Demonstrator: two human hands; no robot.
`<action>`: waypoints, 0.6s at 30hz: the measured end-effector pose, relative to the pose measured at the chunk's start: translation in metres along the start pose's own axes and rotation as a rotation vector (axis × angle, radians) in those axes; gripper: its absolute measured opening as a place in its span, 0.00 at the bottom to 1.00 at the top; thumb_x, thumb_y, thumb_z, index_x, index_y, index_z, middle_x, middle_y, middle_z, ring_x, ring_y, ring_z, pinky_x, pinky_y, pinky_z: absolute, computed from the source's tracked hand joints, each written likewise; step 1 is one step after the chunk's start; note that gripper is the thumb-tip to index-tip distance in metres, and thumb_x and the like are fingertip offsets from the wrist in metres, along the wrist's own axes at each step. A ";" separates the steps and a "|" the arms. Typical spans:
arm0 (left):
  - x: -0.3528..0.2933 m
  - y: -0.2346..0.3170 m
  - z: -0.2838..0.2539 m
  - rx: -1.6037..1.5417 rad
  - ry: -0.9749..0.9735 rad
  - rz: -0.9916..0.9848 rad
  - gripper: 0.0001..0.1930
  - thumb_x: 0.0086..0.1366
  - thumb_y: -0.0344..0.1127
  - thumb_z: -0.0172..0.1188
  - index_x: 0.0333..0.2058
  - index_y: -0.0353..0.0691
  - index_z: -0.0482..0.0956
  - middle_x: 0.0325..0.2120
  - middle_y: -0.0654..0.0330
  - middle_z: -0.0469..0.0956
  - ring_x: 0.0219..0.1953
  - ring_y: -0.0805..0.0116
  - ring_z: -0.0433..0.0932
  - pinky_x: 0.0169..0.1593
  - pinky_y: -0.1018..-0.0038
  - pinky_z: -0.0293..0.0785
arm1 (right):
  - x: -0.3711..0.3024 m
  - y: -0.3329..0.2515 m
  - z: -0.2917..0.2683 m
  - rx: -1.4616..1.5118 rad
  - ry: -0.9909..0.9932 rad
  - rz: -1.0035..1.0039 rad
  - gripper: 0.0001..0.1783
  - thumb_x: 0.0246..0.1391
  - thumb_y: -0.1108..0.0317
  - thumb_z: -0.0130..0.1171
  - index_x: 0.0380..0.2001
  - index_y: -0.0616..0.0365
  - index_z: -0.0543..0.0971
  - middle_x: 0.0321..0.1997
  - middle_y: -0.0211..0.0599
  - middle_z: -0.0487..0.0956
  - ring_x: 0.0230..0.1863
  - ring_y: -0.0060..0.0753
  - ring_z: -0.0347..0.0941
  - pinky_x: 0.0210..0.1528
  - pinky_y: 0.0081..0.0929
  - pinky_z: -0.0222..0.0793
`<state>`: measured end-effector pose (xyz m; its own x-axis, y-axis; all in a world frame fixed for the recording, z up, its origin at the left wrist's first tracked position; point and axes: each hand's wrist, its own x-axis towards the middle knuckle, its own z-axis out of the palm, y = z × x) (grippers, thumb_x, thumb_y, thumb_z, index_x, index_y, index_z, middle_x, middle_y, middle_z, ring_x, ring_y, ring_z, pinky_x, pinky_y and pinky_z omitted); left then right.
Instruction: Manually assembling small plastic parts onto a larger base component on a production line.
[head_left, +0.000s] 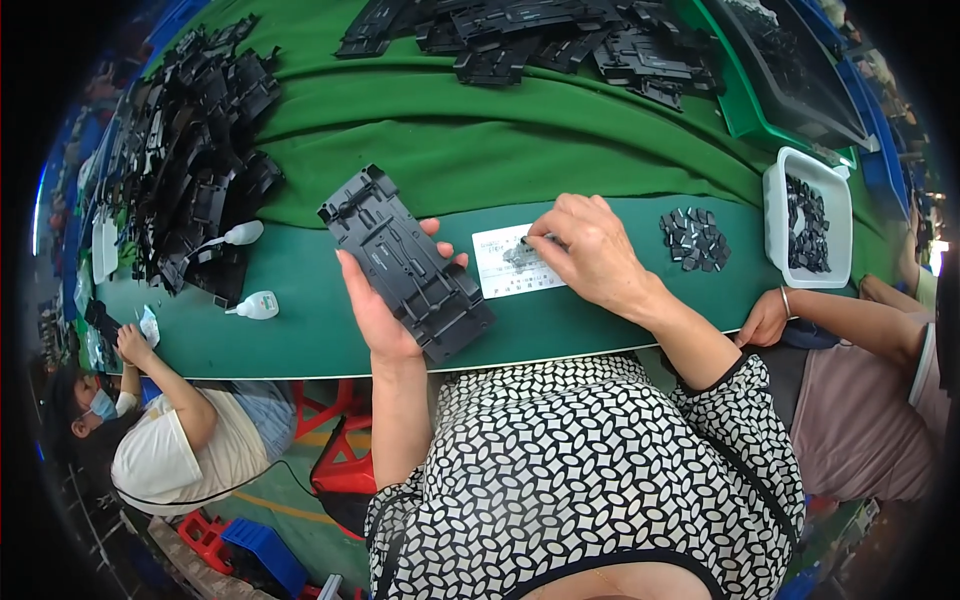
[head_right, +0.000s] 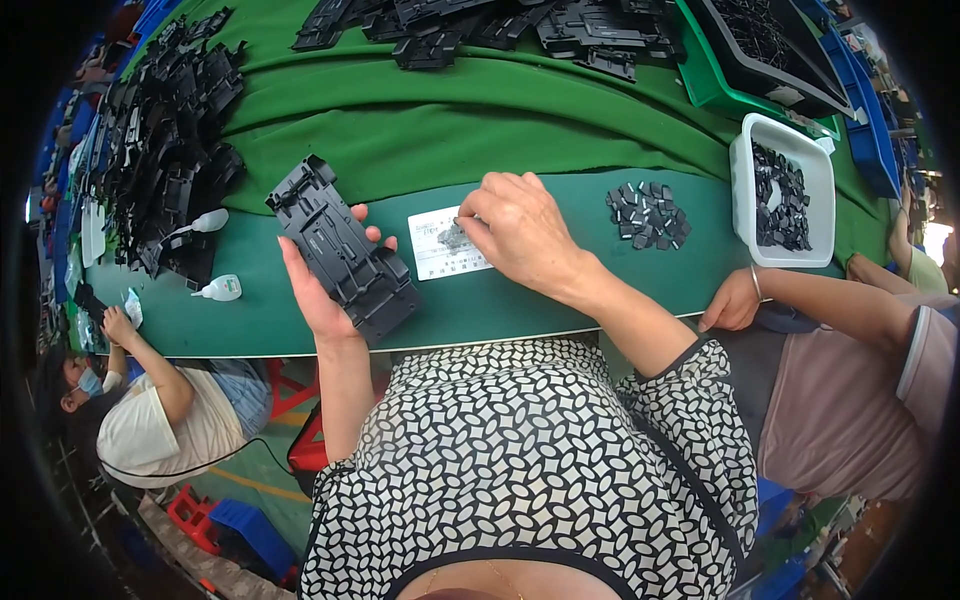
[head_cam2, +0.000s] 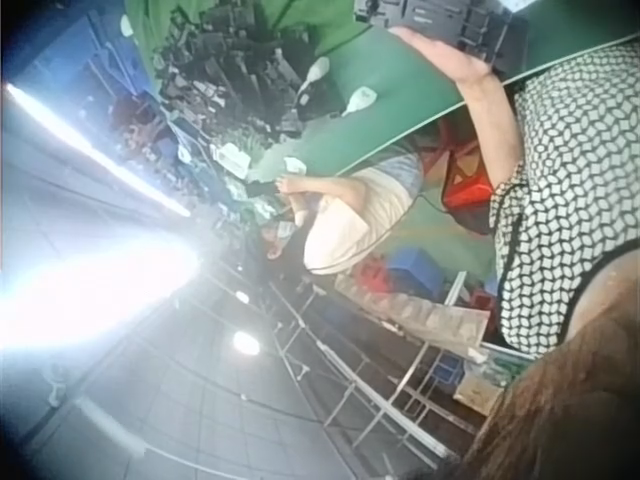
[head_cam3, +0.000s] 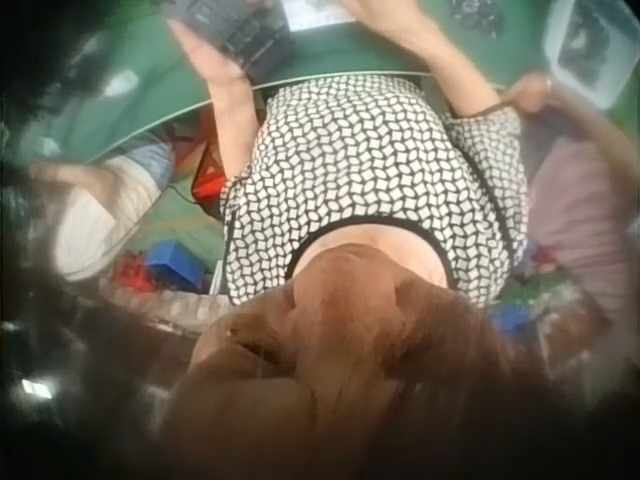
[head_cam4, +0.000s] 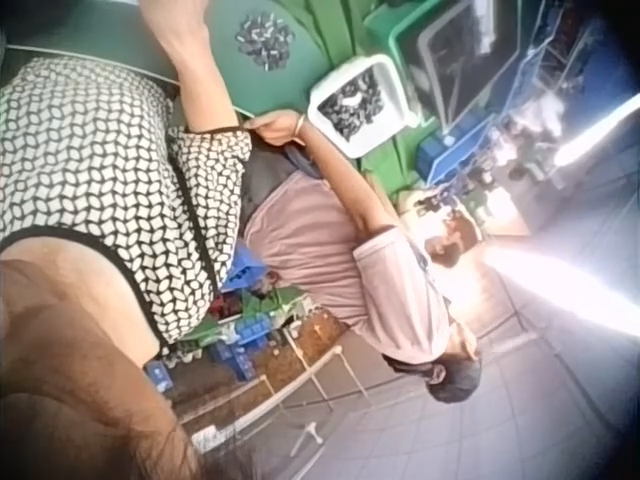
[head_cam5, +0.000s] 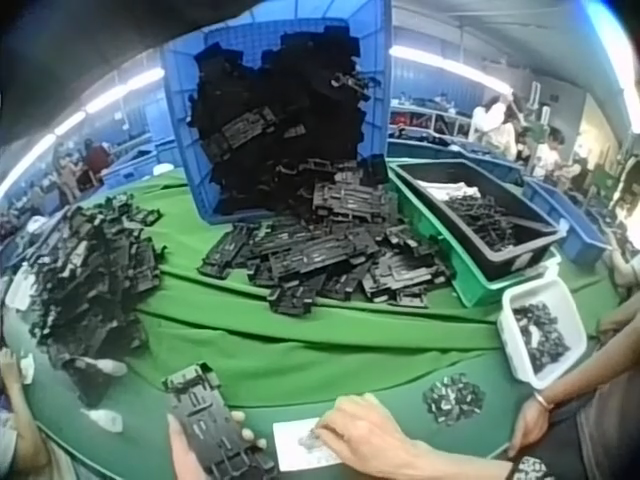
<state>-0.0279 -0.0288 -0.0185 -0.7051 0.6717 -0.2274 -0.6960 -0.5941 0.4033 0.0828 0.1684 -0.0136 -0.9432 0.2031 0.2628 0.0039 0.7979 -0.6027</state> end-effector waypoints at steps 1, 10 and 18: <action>0.000 0.000 0.000 0.000 0.000 0.000 0.35 0.68 0.63 0.30 0.57 0.36 0.61 0.47 0.47 0.72 0.38 0.57 0.76 0.46 0.53 0.75 | 0.001 0.001 0.001 -0.019 0.010 -0.057 0.03 0.44 0.72 0.62 0.24 0.58 0.78 0.24 0.34 0.72 0.32 0.37 0.70 0.37 0.33 0.61; 0.000 0.003 -0.001 0.000 -0.015 0.000 0.35 0.68 0.63 0.30 0.57 0.36 0.61 0.47 0.46 0.72 0.38 0.56 0.77 0.46 0.53 0.75 | -0.003 0.001 -0.006 -0.014 0.016 -0.011 0.02 0.46 0.73 0.61 0.24 0.59 0.78 0.23 0.33 0.71 0.28 0.35 0.68 0.34 0.31 0.60; 0.000 0.000 -0.005 0.038 -0.022 0.059 0.40 0.66 0.67 0.26 0.57 0.35 0.60 0.48 0.45 0.71 0.41 0.55 0.77 0.48 0.53 0.75 | -0.003 -0.012 -0.012 0.166 0.000 0.108 0.05 0.46 0.70 0.60 0.25 0.60 0.79 0.22 0.34 0.72 0.26 0.33 0.69 0.33 0.30 0.62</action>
<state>-0.0281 -0.0312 -0.0230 -0.7416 0.6455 -0.1829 -0.6471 -0.6163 0.4488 0.0892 0.1653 0.0015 -0.9402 0.2823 0.1903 0.0498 0.6670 -0.7434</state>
